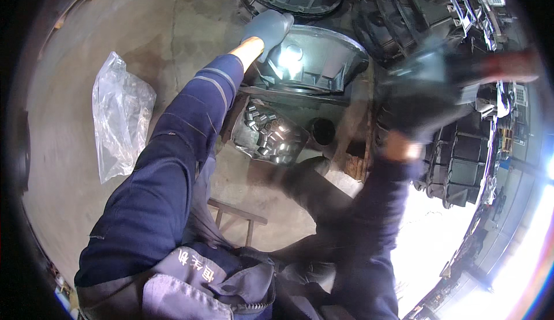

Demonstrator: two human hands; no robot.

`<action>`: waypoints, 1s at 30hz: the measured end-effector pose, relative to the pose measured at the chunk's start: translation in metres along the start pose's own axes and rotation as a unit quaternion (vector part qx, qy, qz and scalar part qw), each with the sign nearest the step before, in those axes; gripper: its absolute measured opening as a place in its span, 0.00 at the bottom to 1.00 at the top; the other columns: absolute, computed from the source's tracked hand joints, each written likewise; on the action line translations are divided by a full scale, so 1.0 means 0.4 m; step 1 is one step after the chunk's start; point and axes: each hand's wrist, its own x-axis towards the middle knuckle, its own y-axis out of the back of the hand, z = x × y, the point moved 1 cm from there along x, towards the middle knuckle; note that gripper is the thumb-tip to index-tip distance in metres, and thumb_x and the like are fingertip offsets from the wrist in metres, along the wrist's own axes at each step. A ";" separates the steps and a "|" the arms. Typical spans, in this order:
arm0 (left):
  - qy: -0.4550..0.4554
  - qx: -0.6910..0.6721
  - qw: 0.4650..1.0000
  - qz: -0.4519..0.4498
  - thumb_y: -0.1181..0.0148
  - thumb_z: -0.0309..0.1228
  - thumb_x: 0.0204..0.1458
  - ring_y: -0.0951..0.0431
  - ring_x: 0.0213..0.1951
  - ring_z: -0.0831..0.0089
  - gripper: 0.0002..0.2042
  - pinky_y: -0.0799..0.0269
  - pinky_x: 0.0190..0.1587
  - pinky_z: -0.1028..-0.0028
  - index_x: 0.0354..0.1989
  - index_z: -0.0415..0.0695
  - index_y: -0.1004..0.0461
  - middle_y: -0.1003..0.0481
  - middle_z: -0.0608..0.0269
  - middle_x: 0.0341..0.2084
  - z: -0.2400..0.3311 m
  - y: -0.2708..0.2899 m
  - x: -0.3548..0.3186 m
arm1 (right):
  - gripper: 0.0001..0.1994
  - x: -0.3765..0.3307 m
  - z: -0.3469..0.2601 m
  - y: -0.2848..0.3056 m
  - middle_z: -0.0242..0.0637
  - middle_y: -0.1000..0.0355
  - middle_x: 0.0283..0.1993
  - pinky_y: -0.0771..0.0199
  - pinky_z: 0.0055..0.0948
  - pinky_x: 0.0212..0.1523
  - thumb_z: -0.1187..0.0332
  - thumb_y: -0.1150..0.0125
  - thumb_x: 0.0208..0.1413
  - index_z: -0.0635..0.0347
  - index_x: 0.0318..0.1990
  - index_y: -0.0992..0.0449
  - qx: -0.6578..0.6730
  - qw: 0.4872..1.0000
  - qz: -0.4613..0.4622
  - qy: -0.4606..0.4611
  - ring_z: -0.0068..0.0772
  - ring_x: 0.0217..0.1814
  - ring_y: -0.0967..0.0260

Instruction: The person sits on a low stool and uses a hammer to drive cylindrical metal pins into holes on a large metal housing. They repeatedly pick up pins, align them, and strike them until flush, then move the housing aside.

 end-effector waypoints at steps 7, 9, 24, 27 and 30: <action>-0.046 -0.023 0.994 0.099 0.55 0.46 0.64 0.17 0.40 0.45 0.26 0.24 0.47 0.53 0.37 0.34 0.18 0.19 0.35 0.35 -0.032 -0.028 0.001 | 0.16 -0.238 0.185 -0.160 0.49 0.21 0.33 0.20 0.49 0.33 0.53 0.34 0.55 0.55 0.39 0.21 -0.169 0.925 -0.316 0.123 0.60 0.32 0.22; -0.047 -0.041 0.998 0.025 0.58 0.43 0.64 0.18 0.40 0.42 0.24 0.25 0.49 0.52 0.38 0.34 0.20 0.21 0.35 0.38 -0.037 -0.038 0.016 | 0.13 -0.112 0.165 -0.119 0.43 0.22 0.29 0.24 0.44 0.26 0.55 0.34 0.57 0.56 0.35 0.20 -0.257 0.891 -0.237 0.288 0.48 0.27 0.24; -0.037 -0.033 0.999 0.013 0.55 0.46 0.63 0.22 0.52 0.39 0.25 0.28 0.56 0.50 0.42 0.35 0.18 0.22 0.34 0.46 -0.035 -0.014 0.005 | 0.16 -0.358 0.086 -0.149 0.56 0.21 0.32 0.23 0.52 0.38 0.57 0.31 0.55 0.62 0.38 0.23 -0.123 0.924 -0.350 -0.087 0.61 0.37 0.21; -0.043 -0.011 0.999 0.032 0.57 0.45 0.63 0.22 0.51 0.38 0.25 0.28 0.55 0.49 0.41 0.34 0.19 0.22 0.34 0.46 -0.033 -0.032 0.002 | 0.17 -0.352 0.052 -0.091 0.57 0.21 0.34 0.22 0.48 0.41 0.55 0.30 0.55 0.61 0.39 0.22 0.019 0.906 -0.363 -0.218 0.61 0.39 0.20; -0.052 0.038 0.997 0.045 0.55 0.42 0.63 0.20 0.50 0.42 0.19 0.25 0.52 0.50 0.45 0.44 0.19 0.20 0.41 0.47 -0.035 -0.039 0.017 | 0.18 -0.243 0.011 -0.041 0.56 0.22 0.31 0.21 0.42 0.36 0.58 0.28 0.53 0.65 0.35 0.23 -0.022 0.938 -0.279 -0.203 0.52 0.34 0.20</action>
